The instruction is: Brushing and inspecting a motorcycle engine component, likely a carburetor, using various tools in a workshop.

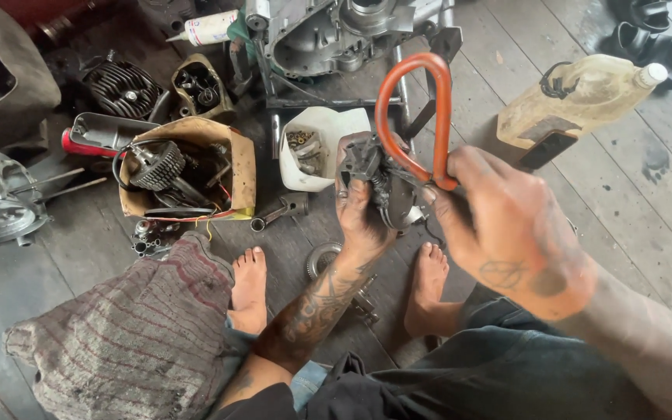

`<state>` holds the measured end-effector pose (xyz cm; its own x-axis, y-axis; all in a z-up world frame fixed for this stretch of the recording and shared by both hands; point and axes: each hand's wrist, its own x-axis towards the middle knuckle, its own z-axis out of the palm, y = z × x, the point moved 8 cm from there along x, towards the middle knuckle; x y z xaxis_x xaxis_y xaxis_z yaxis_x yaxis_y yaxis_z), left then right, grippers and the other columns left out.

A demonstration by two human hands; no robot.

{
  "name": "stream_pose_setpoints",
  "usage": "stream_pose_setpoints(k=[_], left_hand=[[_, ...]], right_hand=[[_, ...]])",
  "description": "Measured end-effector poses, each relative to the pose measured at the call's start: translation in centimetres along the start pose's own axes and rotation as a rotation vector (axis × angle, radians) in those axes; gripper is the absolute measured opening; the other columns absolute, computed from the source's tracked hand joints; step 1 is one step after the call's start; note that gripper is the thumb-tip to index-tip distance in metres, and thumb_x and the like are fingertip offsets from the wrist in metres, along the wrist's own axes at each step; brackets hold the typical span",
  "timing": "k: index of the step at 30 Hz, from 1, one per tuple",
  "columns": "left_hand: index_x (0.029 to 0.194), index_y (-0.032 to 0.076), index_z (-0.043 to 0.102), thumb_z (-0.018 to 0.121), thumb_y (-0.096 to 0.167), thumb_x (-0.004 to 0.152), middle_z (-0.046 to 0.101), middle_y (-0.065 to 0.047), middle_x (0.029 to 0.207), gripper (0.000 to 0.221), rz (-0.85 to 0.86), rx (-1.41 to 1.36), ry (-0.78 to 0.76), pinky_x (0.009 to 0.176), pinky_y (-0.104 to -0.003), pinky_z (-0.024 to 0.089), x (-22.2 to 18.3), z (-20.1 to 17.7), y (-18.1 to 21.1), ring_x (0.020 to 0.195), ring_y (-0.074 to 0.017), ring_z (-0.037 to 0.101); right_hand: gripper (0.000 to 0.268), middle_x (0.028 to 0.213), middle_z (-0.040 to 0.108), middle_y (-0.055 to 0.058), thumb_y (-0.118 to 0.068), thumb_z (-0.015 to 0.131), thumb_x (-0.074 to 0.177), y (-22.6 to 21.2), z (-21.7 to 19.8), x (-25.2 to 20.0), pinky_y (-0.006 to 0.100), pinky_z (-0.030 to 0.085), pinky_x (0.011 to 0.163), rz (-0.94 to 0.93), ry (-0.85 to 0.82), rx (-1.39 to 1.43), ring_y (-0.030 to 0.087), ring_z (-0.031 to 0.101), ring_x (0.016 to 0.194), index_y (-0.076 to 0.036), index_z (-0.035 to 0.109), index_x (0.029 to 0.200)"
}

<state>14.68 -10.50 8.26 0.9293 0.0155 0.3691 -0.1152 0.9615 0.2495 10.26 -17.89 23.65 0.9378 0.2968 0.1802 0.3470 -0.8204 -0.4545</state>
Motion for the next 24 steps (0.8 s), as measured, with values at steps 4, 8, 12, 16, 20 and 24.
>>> stream_pose_setpoints(k=[4,8,12,16,20,24], left_hand=[[0.133,0.005,0.049,0.067,0.036,0.104,0.060,-0.011,0.127,0.046,-0.007,0.074,-0.005,0.096,-0.032,0.050,-0.4,0.1,-0.1,0.108,-0.0170,0.061],[0.131,0.007,0.050,0.062,0.037,0.107,0.058,-0.012,0.125,0.040,0.000,0.111,-0.020,0.099,-0.033,0.049,-0.5,0.9,0.0,0.110,-0.0181,0.058],[0.130,0.005,0.048,0.066,0.042,0.102,0.060,-0.009,0.121,0.050,0.070,0.234,0.011,0.098,-0.032,0.050,-0.7,0.1,0.2,0.106,-0.0168,0.061],[0.133,0.005,0.049,0.071,0.053,0.098,0.055,-0.006,0.123,0.064,0.141,0.393,0.034,0.103,-0.032,0.045,-0.6,-1.6,0.3,0.113,-0.0158,0.054],[0.131,0.006,0.049,0.068,0.054,0.097,0.055,-0.007,0.128,0.062,0.154,0.532,0.022,0.107,-0.033,0.042,0.3,-1.1,1.7,0.116,-0.0170,0.052],[0.131,0.004,0.049,0.070,0.055,0.095,0.058,-0.007,0.120,0.065,0.100,0.488,0.013,0.100,-0.030,0.044,0.8,-0.6,1.9,0.109,-0.0154,0.055]], right_hand=[[0.014,0.078,0.063,0.010,-0.003,0.069,0.088,0.3,-0.2,-0.5,0.041,0.047,0.047,0.054,0.013,-0.175,0.027,0.058,0.049,0.000,0.057,0.096],[0.019,0.084,0.067,0.011,-0.001,0.068,0.085,0.5,0.2,-0.1,0.041,0.049,0.050,0.048,-0.019,-0.063,0.028,0.062,0.053,0.000,0.059,0.102],[0.023,0.080,0.067,0.010,0.003,0.067,0.082,0.7,0.3,0.3,0.037,0.045,0.049,0.003,-0.031,0.076,0.023,0.058,0.052,0.000,0.061,0.104],[0.017,0.087,0.073,0.009,0.000,0.065,0.089,3.6,2.2,0.6,0.029,0.049,0.060,0.131,-0.186,0.547,0.016,0.062,0.065,0.003,0.066,0.105],[0.012,0.086,0.066,0.002,-0.008,0.064,0.097,6.1,4.2,0.5,0.024,0.042,0.071,0.276,-0.330,0.967,0.007,0.053,0.076,0.002,0.070,0.098],[0.010,0.084,0.063,0.002,-0.007,0.064,0.097,6.1,4.0,0.7,0.022,0.040,0.061,0.209,-0.295,0.911,0.007,0.051,0.070,0.002,0.067,0.102]])
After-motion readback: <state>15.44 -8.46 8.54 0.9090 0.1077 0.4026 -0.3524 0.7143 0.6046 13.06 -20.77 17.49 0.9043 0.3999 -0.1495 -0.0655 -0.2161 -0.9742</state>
